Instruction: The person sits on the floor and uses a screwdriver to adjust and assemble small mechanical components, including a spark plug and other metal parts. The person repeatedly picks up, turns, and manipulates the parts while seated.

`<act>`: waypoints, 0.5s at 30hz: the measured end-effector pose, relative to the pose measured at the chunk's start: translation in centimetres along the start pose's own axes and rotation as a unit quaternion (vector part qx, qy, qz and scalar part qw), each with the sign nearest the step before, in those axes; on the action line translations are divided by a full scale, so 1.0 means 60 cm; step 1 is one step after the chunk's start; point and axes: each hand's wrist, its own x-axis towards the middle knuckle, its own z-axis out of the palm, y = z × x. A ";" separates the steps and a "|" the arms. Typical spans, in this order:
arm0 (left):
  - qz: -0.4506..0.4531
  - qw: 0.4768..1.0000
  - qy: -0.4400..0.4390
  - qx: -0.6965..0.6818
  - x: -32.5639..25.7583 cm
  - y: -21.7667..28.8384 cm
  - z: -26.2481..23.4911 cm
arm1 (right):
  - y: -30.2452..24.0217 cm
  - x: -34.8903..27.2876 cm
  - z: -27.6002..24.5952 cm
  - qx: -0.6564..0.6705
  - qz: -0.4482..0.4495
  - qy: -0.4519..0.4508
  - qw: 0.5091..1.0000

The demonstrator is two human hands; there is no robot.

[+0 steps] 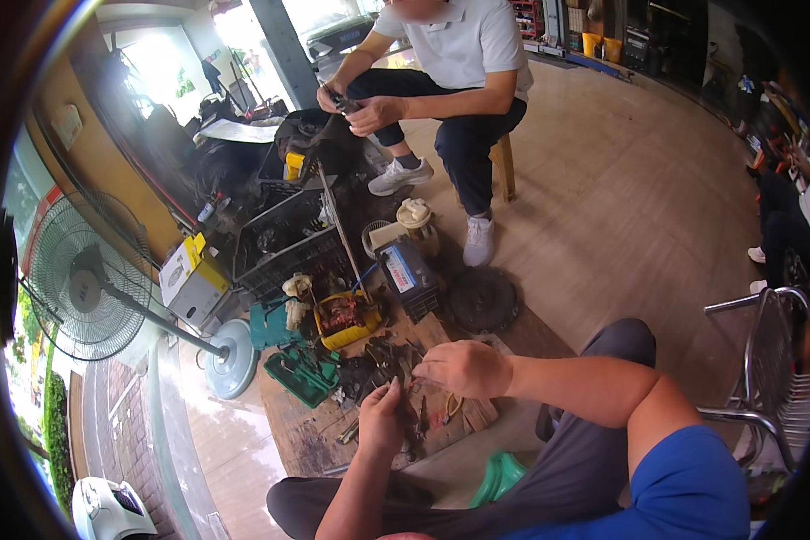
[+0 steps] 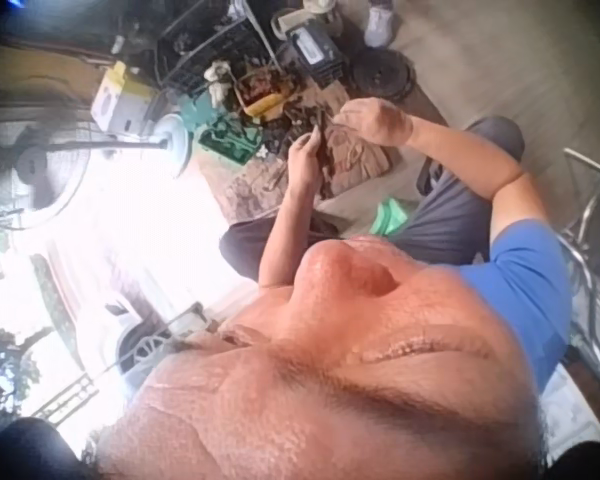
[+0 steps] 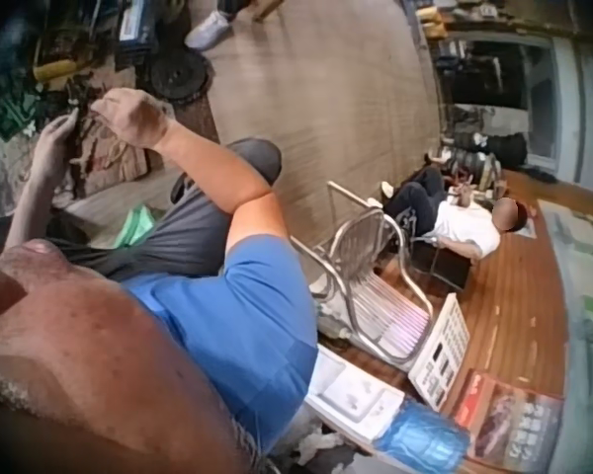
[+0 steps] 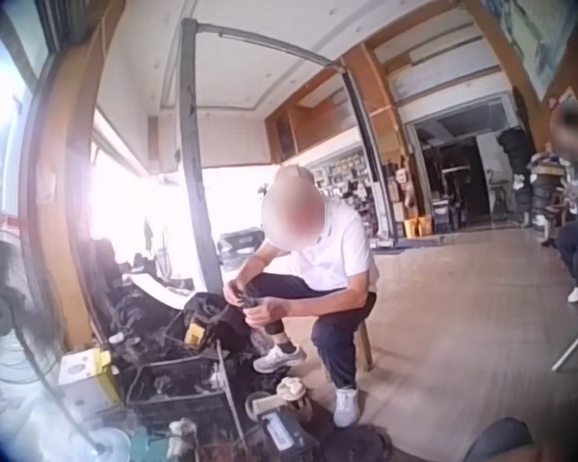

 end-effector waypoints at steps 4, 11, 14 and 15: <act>-0.007 1.000 0.000 0.002 -0.001 0.005 0.002 | 0.000 -0.001 -0.006 -0.019 -0.008 -0.027 0.999; -0.005 1.000 0.000 0.005 0.001 -0.001 0.000 | -0.002 0.002 -0.012 -0.026 -0.024 -0.020 0.999; 0.004 1.000 0.000 0.020 0.002 -0.004 0.000 | -0.002 0.005 -0.013 -0.017 -0.011 -0.028 0.999; 0.010 1.000 0.000 0.029 0.001 -0.004 -0.001 | -0.001 0.006 -0.013 -0.019 -0.010 -0.032 0.999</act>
